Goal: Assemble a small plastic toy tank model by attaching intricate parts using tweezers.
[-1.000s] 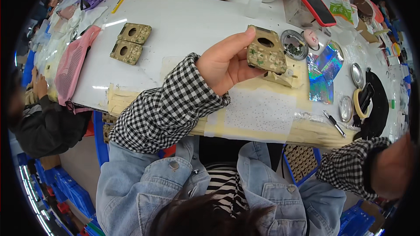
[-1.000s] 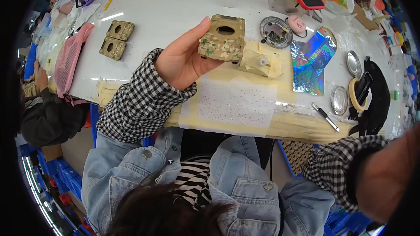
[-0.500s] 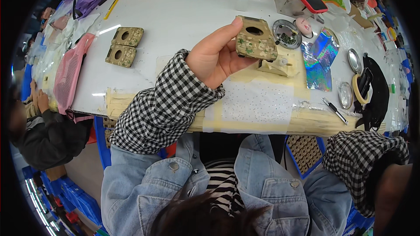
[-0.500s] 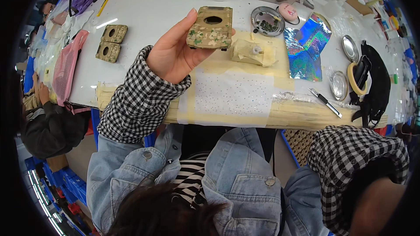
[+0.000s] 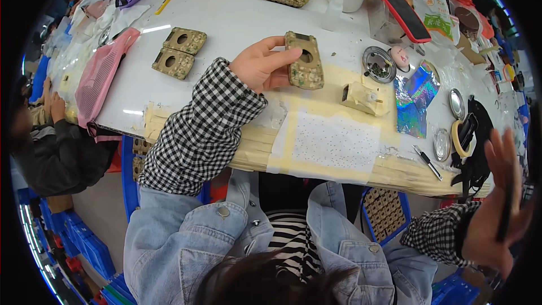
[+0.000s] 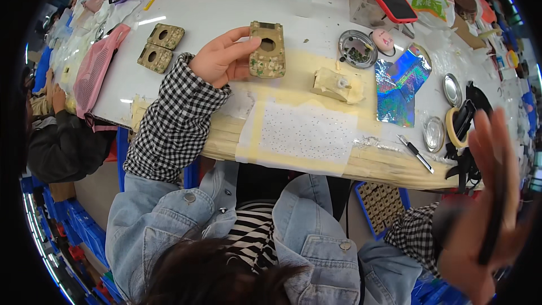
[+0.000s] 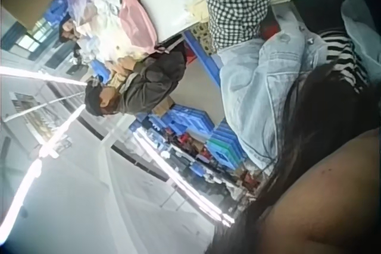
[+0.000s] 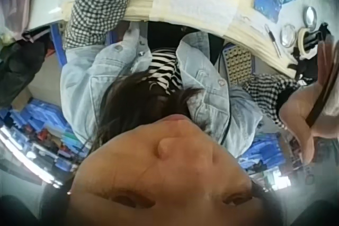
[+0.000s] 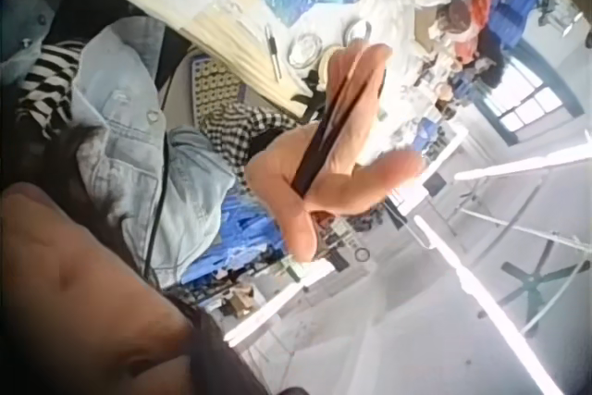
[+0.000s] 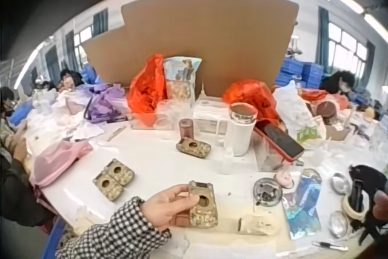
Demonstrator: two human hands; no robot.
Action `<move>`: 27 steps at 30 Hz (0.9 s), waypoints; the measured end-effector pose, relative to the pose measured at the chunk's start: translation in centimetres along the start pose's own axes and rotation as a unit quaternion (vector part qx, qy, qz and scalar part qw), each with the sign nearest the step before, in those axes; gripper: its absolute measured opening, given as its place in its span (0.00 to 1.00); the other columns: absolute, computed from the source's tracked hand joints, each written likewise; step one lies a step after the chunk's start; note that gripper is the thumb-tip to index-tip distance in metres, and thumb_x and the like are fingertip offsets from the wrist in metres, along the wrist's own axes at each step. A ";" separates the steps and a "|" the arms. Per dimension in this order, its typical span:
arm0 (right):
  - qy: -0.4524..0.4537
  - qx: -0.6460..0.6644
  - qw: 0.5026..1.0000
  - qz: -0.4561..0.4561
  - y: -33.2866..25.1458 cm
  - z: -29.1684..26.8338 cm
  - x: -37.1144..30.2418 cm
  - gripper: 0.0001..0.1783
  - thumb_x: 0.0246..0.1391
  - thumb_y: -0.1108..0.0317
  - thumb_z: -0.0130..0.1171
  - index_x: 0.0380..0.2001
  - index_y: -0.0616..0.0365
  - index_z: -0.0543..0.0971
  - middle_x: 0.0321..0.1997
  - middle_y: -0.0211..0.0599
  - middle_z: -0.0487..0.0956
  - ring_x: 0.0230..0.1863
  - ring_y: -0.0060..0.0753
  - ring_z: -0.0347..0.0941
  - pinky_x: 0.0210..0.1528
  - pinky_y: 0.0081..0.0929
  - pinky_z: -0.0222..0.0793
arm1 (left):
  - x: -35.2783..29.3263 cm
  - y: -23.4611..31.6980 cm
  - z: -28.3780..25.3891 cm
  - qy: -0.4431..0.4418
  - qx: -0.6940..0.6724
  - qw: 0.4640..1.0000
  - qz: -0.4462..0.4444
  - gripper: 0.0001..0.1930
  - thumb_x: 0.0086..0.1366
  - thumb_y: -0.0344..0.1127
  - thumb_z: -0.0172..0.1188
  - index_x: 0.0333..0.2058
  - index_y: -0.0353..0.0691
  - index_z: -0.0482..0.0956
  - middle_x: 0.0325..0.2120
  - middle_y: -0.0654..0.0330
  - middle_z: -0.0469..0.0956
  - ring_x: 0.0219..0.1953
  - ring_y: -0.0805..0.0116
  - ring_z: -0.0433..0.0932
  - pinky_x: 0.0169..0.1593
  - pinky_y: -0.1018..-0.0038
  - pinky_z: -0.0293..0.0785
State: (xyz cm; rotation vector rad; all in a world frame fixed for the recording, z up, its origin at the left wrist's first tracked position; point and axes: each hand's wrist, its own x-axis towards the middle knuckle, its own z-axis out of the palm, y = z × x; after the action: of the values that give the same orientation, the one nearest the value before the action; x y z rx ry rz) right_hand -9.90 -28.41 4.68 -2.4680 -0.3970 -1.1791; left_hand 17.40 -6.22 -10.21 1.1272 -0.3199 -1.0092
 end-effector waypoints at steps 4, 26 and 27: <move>-0.193 -0.122 0.956 0.183 2.0 1.9 -3.7 0.34 0.61 0.45 0.32 0.44 0.70 0.71 0.41 0.51 0.74 0.40 0.42 0.73 0.56 0.40 0.60 | 0.1 -0.9 -0.6 0.063 0.094 0.994 -0.001 0.31 0.61 0.36 0.58 0.56 0.27 0.54 0.44 0.46 0.72 0.45 0.61 0.76 0.47 0.68 0.77; 0.053 0.098 0.968 0.225 0.0 1.8 -6.3 0.10 0.52 0.70 0.55 0.33 0.67 0.73 0.32 0.45 0.75 0.34 0.38 0.72 0.38 0.30 0.66 | -11.2 3.6 6.1 0.206 0.274 0.760 0.552 0.12 0.63 0.26 0.49 0.44 0.26 0.70 0.31 0.52 0.76 0.27 0.71 0.74 0.26 0.80 0.71; 0.153 0.262 0.934 0.189 -1.3 1.2 -4.5 0.13 0.55 0.65 0.53 0.35 0.68 0.74 0.32 0.46 0.75 0.33 0.39 0.73 0.37 0.32 0.67 | -14.0 4.6 7.0 0.185 0.277 0.704 0.627 0.12 0.63 0.26 0.49 0.44 0.26 0.70 0.31 0.52 0.76 0.28 0.71 0.74 0.27 0.80 0.71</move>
State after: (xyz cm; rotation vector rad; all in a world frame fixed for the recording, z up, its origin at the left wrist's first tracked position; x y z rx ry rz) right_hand -12.29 -27.12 0.73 -1.7675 -0.1150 -1.0922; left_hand 7.46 1.07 0.47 1.2388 -0.9319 0.5887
